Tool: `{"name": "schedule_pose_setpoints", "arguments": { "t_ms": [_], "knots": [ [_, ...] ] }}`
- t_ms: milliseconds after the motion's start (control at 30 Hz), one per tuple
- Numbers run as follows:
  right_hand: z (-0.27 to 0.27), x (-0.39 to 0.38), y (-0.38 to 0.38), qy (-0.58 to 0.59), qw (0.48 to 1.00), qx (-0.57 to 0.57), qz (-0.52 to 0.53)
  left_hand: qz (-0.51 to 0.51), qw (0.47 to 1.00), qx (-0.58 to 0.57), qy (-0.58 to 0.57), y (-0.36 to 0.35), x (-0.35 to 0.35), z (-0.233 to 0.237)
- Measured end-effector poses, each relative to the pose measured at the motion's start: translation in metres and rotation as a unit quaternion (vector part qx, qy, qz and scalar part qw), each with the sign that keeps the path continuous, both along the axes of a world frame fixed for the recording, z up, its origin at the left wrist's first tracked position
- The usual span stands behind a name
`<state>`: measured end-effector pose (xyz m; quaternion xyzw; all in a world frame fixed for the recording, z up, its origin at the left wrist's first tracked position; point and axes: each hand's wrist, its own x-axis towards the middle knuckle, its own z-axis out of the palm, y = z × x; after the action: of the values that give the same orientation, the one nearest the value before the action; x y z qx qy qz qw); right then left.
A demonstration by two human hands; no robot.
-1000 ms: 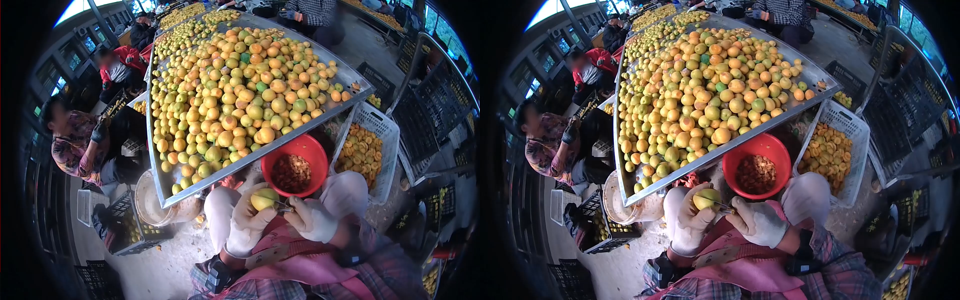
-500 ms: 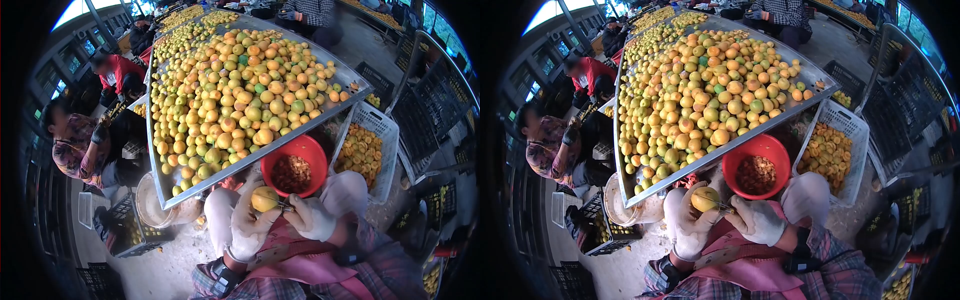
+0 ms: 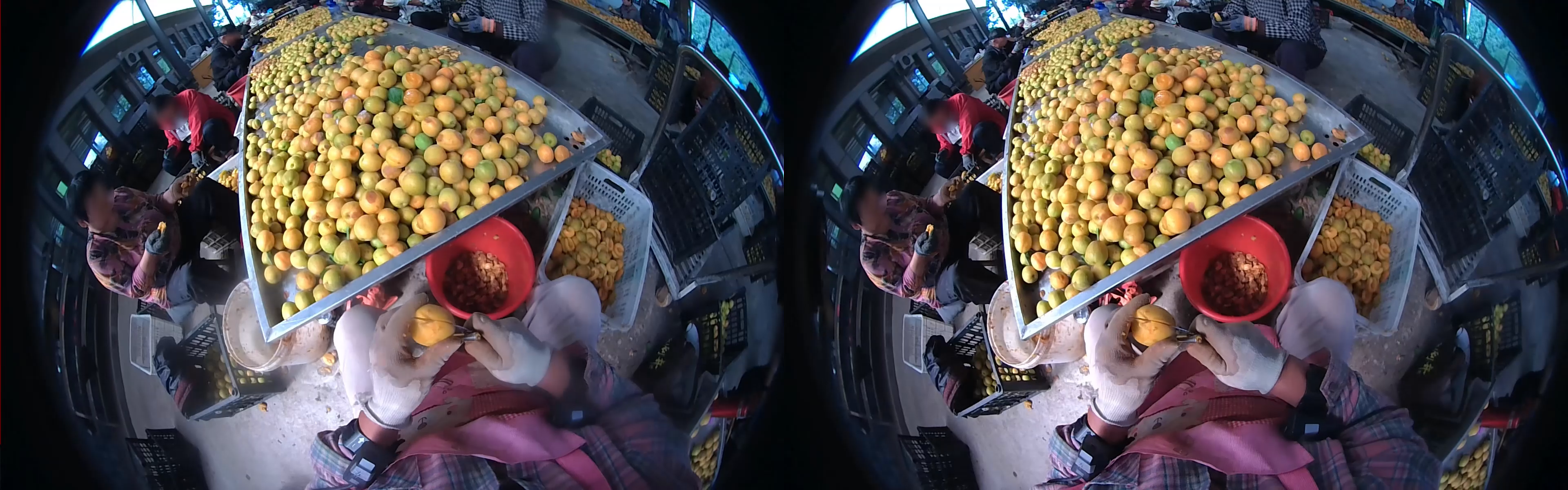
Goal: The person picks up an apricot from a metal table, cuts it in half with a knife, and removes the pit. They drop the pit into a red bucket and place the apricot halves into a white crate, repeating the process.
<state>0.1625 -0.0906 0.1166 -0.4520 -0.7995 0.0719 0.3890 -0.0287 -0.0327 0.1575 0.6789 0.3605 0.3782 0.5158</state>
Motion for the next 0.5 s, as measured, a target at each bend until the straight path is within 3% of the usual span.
{"name": "schedule_pose_setpoints", "arguments": {
  "t_ms": [33, 67, 133, 233, 367, 433, 500],
  "knots": [
    [0.003, 0.003, -0.001, 0.026, 0.995, -0.093, 0.021, 0.02, 0.986, 0.139, 0.095, 0.002, -0.001, 0.001],
    [0.003, 0.002, -0.001, 0.025, 0.995, -0.092, 0.022, 0.021, 0.985, 0.139, 0.095, 0.0, 0.0, 0.0],
    [0.0, -0.002, 0.0, 0.018, 1.0, 0.011, -0.006, -0.008, 0.986, -0.128, -0.108, -0.006, 0.007, -0.001],
    [-0.004, -0.005, 0.0, 0.02, 0.999, 0.023, -0.022, 0.012, 0.972, -0.158, -0.176, -0.009, 0.013, -0.011],
    [-0.009, -0.007, -0.002, -0.01, 0.998, 0.029, -0.049, -0.01, 0.982, -0.146, -0.116, -0.008, 0.008, -0.007],
    [-0.005, -0.005, -0.004, -0.006, 0.999, 0.001, -0.044, 0.032, 0.999, -0.011, 0.01, -0.007, 0.004, -0.011],
    [-0.006, -0.004, -0.001, 0.007, 0.999, -0.04, -0.033, 0.022, 0.998, -0.054, -0.038, -0.008, 0.01, -0.01]
  ]
}}
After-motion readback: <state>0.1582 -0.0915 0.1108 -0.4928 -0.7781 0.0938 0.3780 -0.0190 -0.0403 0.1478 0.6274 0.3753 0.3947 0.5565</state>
